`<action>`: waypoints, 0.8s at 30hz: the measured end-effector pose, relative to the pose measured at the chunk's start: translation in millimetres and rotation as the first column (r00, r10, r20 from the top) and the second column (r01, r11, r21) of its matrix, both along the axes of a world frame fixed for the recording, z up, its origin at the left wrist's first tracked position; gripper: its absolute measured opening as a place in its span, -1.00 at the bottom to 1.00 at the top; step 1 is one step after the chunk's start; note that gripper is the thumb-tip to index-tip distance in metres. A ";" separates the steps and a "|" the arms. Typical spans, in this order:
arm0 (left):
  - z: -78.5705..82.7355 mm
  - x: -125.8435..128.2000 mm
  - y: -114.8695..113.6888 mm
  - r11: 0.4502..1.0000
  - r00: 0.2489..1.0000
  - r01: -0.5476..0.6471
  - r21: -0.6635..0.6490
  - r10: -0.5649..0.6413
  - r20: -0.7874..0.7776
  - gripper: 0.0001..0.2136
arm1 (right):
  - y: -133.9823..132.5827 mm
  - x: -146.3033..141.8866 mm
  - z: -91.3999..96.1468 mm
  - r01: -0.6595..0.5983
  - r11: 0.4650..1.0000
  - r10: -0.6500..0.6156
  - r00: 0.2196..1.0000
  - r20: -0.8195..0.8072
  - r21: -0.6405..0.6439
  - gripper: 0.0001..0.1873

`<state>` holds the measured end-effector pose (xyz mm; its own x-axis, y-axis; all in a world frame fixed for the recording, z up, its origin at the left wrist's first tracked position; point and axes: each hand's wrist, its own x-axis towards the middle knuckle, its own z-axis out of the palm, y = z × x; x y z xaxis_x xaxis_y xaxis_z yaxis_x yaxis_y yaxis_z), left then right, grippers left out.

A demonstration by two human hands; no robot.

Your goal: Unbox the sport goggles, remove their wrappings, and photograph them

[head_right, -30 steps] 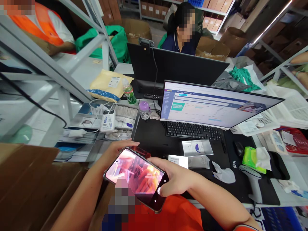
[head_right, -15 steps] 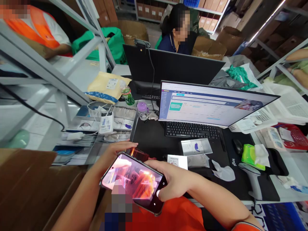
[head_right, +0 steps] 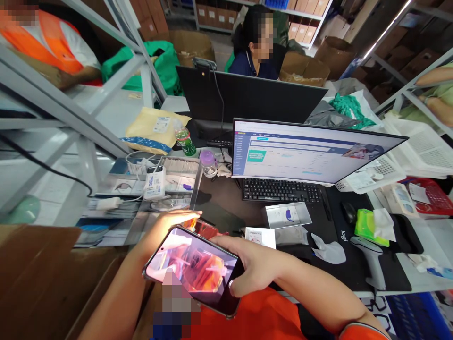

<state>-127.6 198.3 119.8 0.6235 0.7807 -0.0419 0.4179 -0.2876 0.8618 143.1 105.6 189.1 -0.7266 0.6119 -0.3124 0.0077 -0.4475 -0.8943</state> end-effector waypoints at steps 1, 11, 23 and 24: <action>-0.7 0.0 -0.4 1.000 1.000 -0.004 -0.006 0.004 -0.009 -0.57 | 0.2 0.2 -0.1 -0.002 1.000 0.002 1.000 -0.001 0.008 -0.21; 2.6 5.8 -2.0 1.000 1.000 -0.024 -0.018 0.023 -0.016 -0.63 | -1.6 2.3 -0.7 -0.022 1.000 0.022 1.000 0.003 -0.011 -0.26; 9.0 6.2 -4.9 1.000 1.000 0.002 0.012 -0.002 -0.012 -0.53 | -0.7 1.4 2.7 -0.006 0.999 0.006 1.000 0.008 -0.038 -0.30; 7.9 6.3 -5.3 1.000 1.000 -0.004 0.013 0.004 -0.012 -0.53 | -0.9 1.5 2.8 -0.004 0.999 0.004 1.000 0.010 -0.046 -0.30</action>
<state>-121.4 192.9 127.7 0.6196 0.7839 -0.0397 0.4297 -0.2964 0.8529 144.6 104.7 192.0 -0.7257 0.5938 -0.3475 0.0185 -0.4881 -0.8726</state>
